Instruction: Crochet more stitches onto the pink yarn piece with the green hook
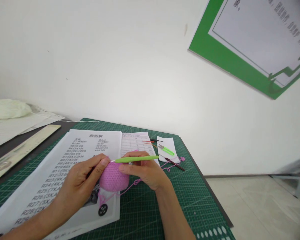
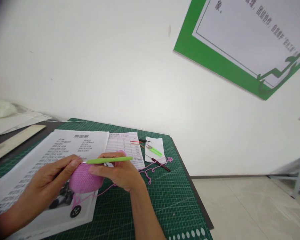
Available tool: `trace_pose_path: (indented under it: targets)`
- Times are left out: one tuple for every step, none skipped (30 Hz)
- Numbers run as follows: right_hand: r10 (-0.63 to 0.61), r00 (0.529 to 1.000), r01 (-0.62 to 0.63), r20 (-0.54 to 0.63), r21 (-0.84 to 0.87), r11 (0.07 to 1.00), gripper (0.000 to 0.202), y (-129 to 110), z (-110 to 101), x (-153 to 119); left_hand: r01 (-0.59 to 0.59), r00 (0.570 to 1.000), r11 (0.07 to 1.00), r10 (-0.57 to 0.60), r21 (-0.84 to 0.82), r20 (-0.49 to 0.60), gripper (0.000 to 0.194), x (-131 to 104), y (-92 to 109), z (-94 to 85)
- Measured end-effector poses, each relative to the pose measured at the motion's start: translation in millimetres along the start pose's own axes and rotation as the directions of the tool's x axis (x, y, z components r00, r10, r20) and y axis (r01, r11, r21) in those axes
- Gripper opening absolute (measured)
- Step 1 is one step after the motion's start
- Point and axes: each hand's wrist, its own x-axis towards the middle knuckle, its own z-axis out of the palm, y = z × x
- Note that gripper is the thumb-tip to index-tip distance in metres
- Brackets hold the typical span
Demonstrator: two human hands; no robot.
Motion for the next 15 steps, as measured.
trace_pose_path:
  targets:
    - [0.000,1.000,0.000,0.017,-0.004,1.000,0.015,-1,-1,-1,0.003,1.000,1.000,-0.003,0.001,0.009,0.031,-1,1,-1.5]
    - [0.003,0.999,-0.003,0.036,-0.009,1.000,0.014,-2,-3,-2,0.004,1.000,1.000,-0.004,0.002,0.021,0.032,-1,2,-3.0]
    - [0.008,0.998,-0.007,0.056,-0.015,1.000,0.013,-3,-5,-3,0.003,0.999,1.000,-0.003,0.003,0.035,0.033,-1,4,-4.3]
    - [0.014,0.997,-0.012,0.075,-0.022,1.000,0.012,-3,-6,-4,0.001,0.999,1.000,-0.001,0.004,0.050,0.034,-2,5,-5.3]
    - [0.018,0.996,-0.016,0.089,-0.029,0.999,0.012,-4,-8,-4,-0.002,0.998,1.000,0.002,0.004,0.064,0.036,-2,7,-6.1]
    - [0.021,0.995,-0.017,0.097,-0.037,0.999,0.011,-4,-9,-5,-0.004,0.997,1.000,0.004,0.003,0.074,0.037,-2,8,-6.7]
    - [0.022,0.995,-0.018,0.101,-0.046,0.999,0.011,-4,-10,-5,-0.005,0.997,1.000,0.005,0.002,0.082,0.037,-3,9,-7.2]
    - [0.023,0.994,-0.018,0.102,-0.054,0.998,0.011,-5,-10,-5,-0.004,0.996,1.000,0.004,0.001,0.088,0.037,-3,10,-7.7]
    - [0.020,0.995,-0.014,0.099,-0.062,0.998,0.012,-5,-8,-4,-0.004,0.995,1.000,0.004,-0.003,0.095,0.036,-4,11,-8.3]
    - [0.011,0.996,-0.005,0.087,-0.066,0.998,0.014,-5,-5,-4,-0.001,0.995,1.000,0.002,-0.007,0.100,0.034,-5,12,-9.0]
    - [-0.008,0.998,0.013,0.068,-0.070,0.997,0.017,-6,-1,-4,0.005,0.995,1.000,-0.003,-0.013,0.104,0.032,-6,13,-9.7]
    - [-0.035,0.999,0.038,0.041,-0.076,0.996,0.018,-6,4,-3,0.012,0.994,1.000,-0.009,-0.023,0.109,0.031,-6,14,-10.3]
    - [-0.068,0.998,0.069,0.008,-0.087,0.994,0.018,-6,10,-3,0.024,0.993,0.999,-0.020,-0.036,0.114,0.030,-7,15,-10.8]
    - [-0.105,0.994,0.102,-0.029,-0.103,0.989,0.018,-6,16,-2,0.039,0.992,0.998,-0.032,-0.052,0.121,0.030,-7,15,-11.1]
    - [-0.137,0.988,0.127,-0.068,-0.128,0.984,0.017,-6,22,-2,0.057,0.991,0.996,-0.048,-0.073,0.128,0.030,-7,16,-11.2]
